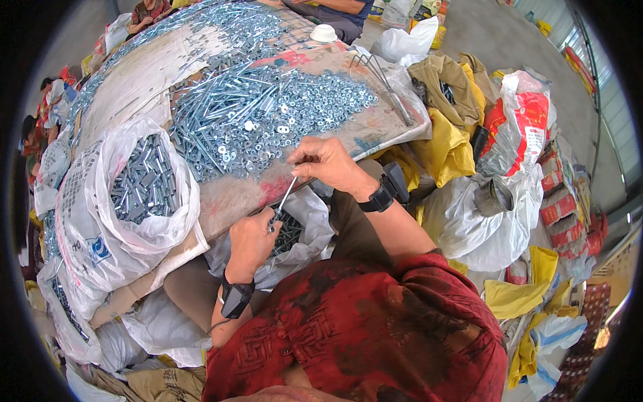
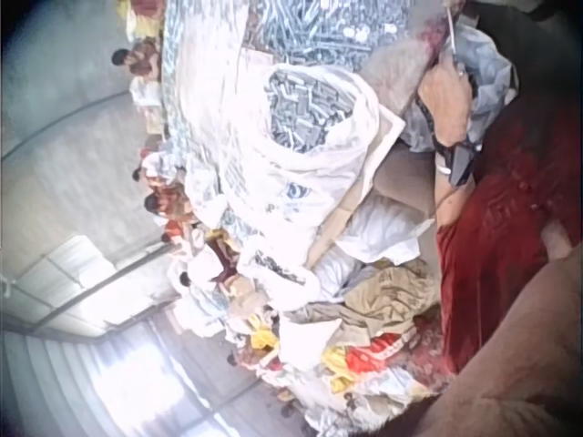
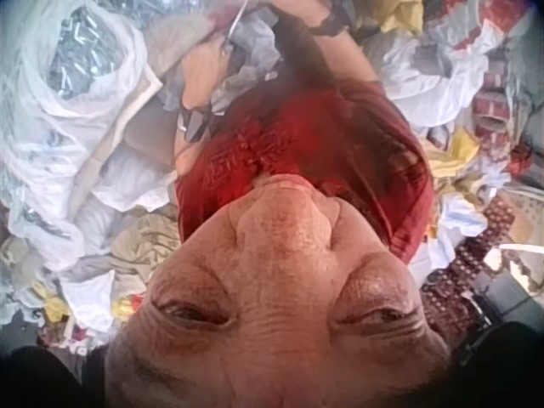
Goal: Assembling metal washers onto bolts by hand.
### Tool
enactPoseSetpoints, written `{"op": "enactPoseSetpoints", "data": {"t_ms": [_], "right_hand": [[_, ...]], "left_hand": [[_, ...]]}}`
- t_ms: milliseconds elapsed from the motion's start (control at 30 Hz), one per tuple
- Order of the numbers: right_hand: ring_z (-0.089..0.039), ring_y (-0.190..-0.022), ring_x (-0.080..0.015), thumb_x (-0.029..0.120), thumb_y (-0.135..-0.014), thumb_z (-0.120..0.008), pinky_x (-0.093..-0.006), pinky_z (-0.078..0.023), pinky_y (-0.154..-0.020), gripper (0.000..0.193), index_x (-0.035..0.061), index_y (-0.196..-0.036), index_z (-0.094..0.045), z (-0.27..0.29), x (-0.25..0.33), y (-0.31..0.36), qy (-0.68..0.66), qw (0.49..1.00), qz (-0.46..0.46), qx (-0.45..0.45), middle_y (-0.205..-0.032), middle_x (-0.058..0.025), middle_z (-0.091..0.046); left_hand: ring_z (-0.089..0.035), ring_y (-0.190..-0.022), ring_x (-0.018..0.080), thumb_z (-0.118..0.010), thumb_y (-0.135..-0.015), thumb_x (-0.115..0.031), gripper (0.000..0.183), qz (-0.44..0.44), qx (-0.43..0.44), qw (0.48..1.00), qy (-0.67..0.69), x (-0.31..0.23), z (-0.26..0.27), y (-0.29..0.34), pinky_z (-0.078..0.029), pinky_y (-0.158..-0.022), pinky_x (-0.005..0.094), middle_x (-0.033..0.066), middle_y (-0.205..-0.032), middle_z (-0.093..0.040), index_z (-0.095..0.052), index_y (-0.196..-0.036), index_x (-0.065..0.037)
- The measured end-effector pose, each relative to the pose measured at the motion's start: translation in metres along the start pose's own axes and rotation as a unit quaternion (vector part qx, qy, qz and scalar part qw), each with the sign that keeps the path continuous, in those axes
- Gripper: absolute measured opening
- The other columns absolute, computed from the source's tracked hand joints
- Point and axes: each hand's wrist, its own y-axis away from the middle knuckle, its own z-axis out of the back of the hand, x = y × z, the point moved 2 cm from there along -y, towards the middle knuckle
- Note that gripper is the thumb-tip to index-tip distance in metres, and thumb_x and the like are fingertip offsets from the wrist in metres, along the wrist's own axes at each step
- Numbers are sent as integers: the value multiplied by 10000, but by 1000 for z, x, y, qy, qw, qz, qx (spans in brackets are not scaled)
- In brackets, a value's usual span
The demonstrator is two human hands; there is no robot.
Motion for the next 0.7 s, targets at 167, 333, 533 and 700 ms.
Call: {"op": "enactPoseSetpoints", "data": {"t_ms": [167,333,533,700], "right_hand": [[-639,-726,-90,21,-859,-716,-234,-560,-649,124,-25,-971,-688,8,12,0,-24,1000,5,3,-898,-29,-612],[-641,-744,-99,37,-886,-693,-225,-539,-618,114,-17,-987,-691,9,18,7,-40,998,-26,43,-867,-40,-625],[-615,-697,-78,58,-887,-708,-220,-506,-579,125,-10,-988,-678,3,34,16,-39,996,-43,61,-802,-18,-630],[-588,-681,-60,73,-866,-738,-213,-486,-560,130,0,-936,-657,-9,39,15,53,996,-54,47,-792,-10,-623]], "left_hand": [[-595,-617,372,-719,-816,-224,201,17,7,996,85,-2,7,-1,-448,-577,440,174,-648,-595,-633,-878,-53],[-556,-576,338,-712,-821,-211,177,3,48,989,138,0,10,2,-438,-564,397,169,-636,-570,-657,-883,-54],[-594,-615,346,-712,-811,-216,184,7,48,993,109,-3,20,4,-457,-586,403,171,-662,-592,-667,-898,-61],[-615,-645,354,-715,-805,-218,190,-1,24,996,91,1,19,9,-472,-605,405,183,-701,-615,-677,-916,-68]]}}
